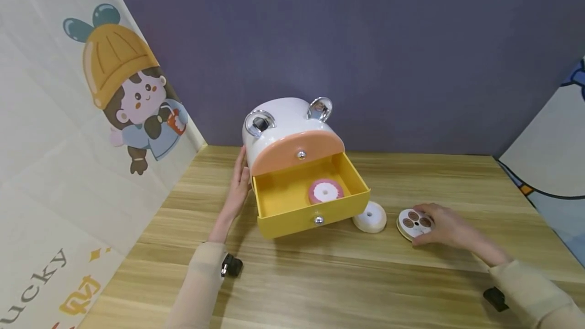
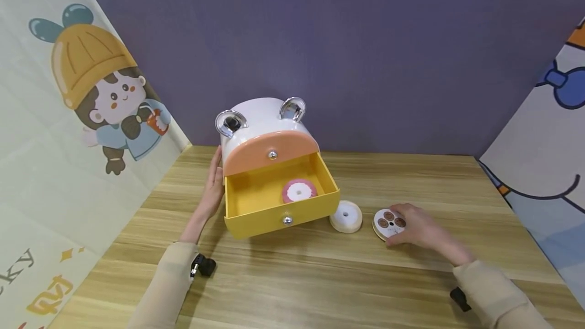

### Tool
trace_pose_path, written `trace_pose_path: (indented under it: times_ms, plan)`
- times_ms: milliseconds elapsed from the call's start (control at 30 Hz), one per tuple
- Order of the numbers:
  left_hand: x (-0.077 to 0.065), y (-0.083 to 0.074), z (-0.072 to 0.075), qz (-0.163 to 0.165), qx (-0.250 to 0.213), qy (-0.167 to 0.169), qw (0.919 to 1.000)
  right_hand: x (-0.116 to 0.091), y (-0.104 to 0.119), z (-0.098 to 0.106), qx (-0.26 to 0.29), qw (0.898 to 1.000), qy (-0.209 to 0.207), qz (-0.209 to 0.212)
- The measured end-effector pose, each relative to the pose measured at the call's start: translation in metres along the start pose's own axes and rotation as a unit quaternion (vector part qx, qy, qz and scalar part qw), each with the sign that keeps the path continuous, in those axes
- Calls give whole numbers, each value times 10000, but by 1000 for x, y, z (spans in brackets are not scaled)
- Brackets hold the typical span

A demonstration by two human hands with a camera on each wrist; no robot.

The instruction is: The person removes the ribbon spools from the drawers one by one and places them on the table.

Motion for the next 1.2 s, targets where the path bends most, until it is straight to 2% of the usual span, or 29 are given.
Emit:
trace_pose_path:
  times_ms: [233,433,600,733,833,933,1067,1200]
  plan:
    - [1,-1,0,-44,54,-3,10000,2,0,-7,-178,9997,-183,-19]
    - [2,-2,1,-63,11,-2,10000,2,1,-4,-356,9989,-276,86]
    - [1,-1,1,-57,50,28,10000,3,1,4,-178,9994,-175,245]
    - [0,0,2,-44,50,17,10000,8,5,20,-129,9997,-25,217]
    - [0,-1,2,-49,28,-4,10000,15,15,39,-135,9996,-101,234]
    - [0,-2,2,-59,-14,-5,10000,23,32,61,-223,9974,-512,448]
    - [-1,-2,1,-46,-84,-8,10000,31,63,88,-414,9886,-1155,874]
    - [-1,-3,0,-30,-113,-7,9999,37,95,105,-552,9822,-1305,1232]
Point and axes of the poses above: each hand's wrist, its own x-axis towards the middle knuckle, its own z-axis out of the back of the hand, y = z × x, the point moved 1 cm from there along x, towards the middle knuckle, and after that the axes turned 7 degrees about -x, right-handed, at the moved point
